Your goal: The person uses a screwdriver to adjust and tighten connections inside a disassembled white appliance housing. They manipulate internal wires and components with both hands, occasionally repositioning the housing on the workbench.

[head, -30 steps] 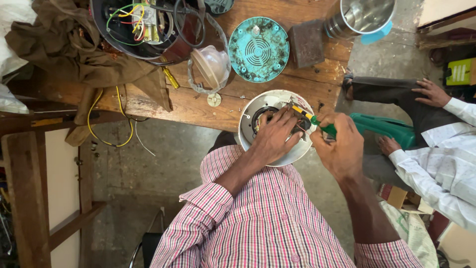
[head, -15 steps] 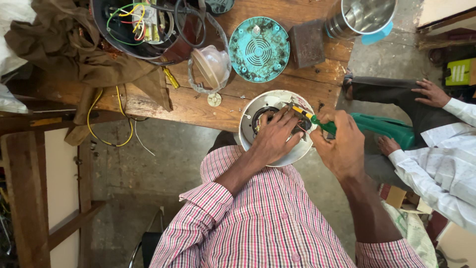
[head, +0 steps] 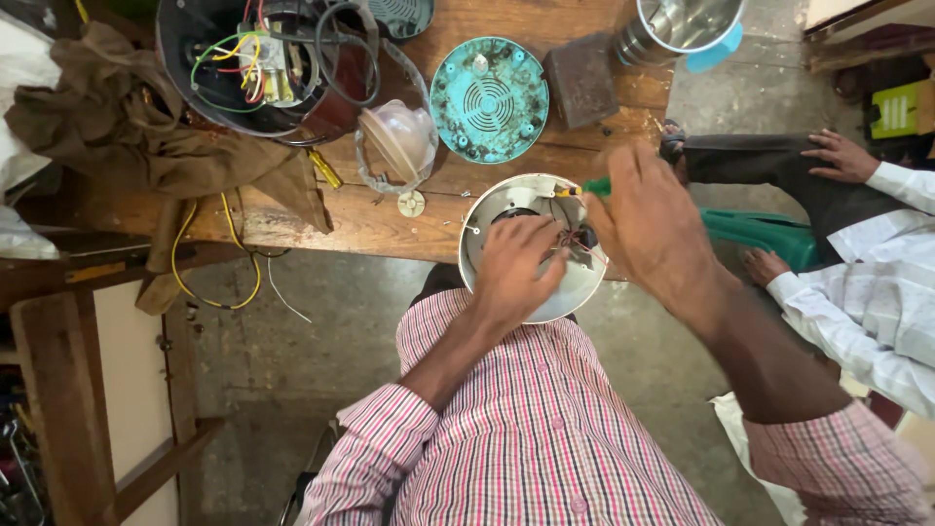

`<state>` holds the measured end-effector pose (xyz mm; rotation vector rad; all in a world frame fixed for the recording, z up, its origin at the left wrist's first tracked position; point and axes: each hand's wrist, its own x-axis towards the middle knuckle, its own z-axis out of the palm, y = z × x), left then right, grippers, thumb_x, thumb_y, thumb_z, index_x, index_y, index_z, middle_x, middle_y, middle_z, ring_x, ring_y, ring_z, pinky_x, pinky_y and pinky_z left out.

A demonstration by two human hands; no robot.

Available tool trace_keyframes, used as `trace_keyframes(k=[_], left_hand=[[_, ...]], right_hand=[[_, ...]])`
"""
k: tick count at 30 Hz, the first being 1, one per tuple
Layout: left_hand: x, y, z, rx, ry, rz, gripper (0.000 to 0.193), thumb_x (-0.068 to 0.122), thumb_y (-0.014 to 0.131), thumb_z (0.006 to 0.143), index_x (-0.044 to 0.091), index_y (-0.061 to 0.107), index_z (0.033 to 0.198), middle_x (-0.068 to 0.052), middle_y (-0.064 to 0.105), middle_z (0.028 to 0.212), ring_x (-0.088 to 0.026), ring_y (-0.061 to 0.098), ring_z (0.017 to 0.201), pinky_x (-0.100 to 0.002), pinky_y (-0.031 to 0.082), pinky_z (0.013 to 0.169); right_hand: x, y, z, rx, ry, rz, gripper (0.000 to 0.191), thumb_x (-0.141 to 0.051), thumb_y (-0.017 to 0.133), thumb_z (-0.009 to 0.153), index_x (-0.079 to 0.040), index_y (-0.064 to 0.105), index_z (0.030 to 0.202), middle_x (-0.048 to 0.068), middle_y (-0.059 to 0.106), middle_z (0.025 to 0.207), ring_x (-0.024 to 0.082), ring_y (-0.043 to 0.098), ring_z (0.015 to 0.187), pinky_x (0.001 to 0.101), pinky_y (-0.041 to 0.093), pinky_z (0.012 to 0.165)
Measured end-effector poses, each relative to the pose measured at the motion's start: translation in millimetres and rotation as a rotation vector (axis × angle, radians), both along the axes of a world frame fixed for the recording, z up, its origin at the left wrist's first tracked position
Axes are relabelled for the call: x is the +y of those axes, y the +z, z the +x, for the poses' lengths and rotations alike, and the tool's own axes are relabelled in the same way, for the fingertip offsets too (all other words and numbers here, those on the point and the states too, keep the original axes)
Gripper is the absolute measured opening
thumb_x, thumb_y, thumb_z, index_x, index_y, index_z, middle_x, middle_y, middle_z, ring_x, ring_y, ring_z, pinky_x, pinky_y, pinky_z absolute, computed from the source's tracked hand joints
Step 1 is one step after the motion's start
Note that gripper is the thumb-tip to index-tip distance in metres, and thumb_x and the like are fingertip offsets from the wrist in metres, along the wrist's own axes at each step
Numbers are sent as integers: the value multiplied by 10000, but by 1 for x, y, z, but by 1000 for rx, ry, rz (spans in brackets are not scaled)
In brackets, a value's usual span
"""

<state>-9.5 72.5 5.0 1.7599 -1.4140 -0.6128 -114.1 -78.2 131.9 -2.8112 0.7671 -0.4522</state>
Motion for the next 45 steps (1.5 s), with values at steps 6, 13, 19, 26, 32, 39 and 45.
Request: trace_keyframes(k=[6,13,19,26,32,39,45], left_hand=[[23,5,20,-109,373,-92,343,171,718,904,110,700,1241,-135,562,1404,-346,460,1339,-514,319,1161],[17,-11,27,-86,465,-37,431,154,705,916,99,628,1337,-172,454,1510,-412,355,1429,-588,232,1199],[19,-11,27,-85,450,-17,472,154,706,904,108,599,1361,-166,445,1525,-415,345,1437,-599,227,1199],[19,-8,27,-69,451,-14,469,145,701,908,119,590,1363,-168,442,1522,-409,356,1427,-592,237,1192],[18,-7,28,-71,447,-28,469,132,698,908,112,585,1363,-170,440,1517,-409,350,1429,-588,234,1198],[17,-6,27,-61,443,-30,485,138,699,892,104,585,1361,-170,451,1509,-414,354,1420,-591,237,1188],[17,-8,28,-98,430,-17,502,150,698,884,86,577,1366,-179,455,1499,-410,370,1408,-589,245,1177]], right_hand=[[3,-6,-10,658,-198,155,297,-384,638,1083,-97,582,1138,112,663,833,298,691,775,431,558,632],[2,0,5,404,-8,78,222,-294,585,1029,-76,563,1065,140,675,878,350,699,851,468,555,685],[7,3,12,533,-101,283,272,-333,558,1069,-69,553,1137,171,663,1029,376,663,1003,475,525,825],[2,-14,9,443,-93,191,299,-335,622,1082,-48,550,1038,175,676,975,375,674,989,478,538,820],[-1,-18,0,317,-41,89,236,-302,633,1040,-70,587,1026,150,702,891,350,702,853,464,554,703],[2,-11,7,693,-140,237,303,-400,483,1100,-112,570,1135,138,714,991,351,715,931,475,563,774],[1,-2,9,318,-16,159,271,-321,637,984,-57,598,1031,195,701,942,376,700,896,476,556,747]])
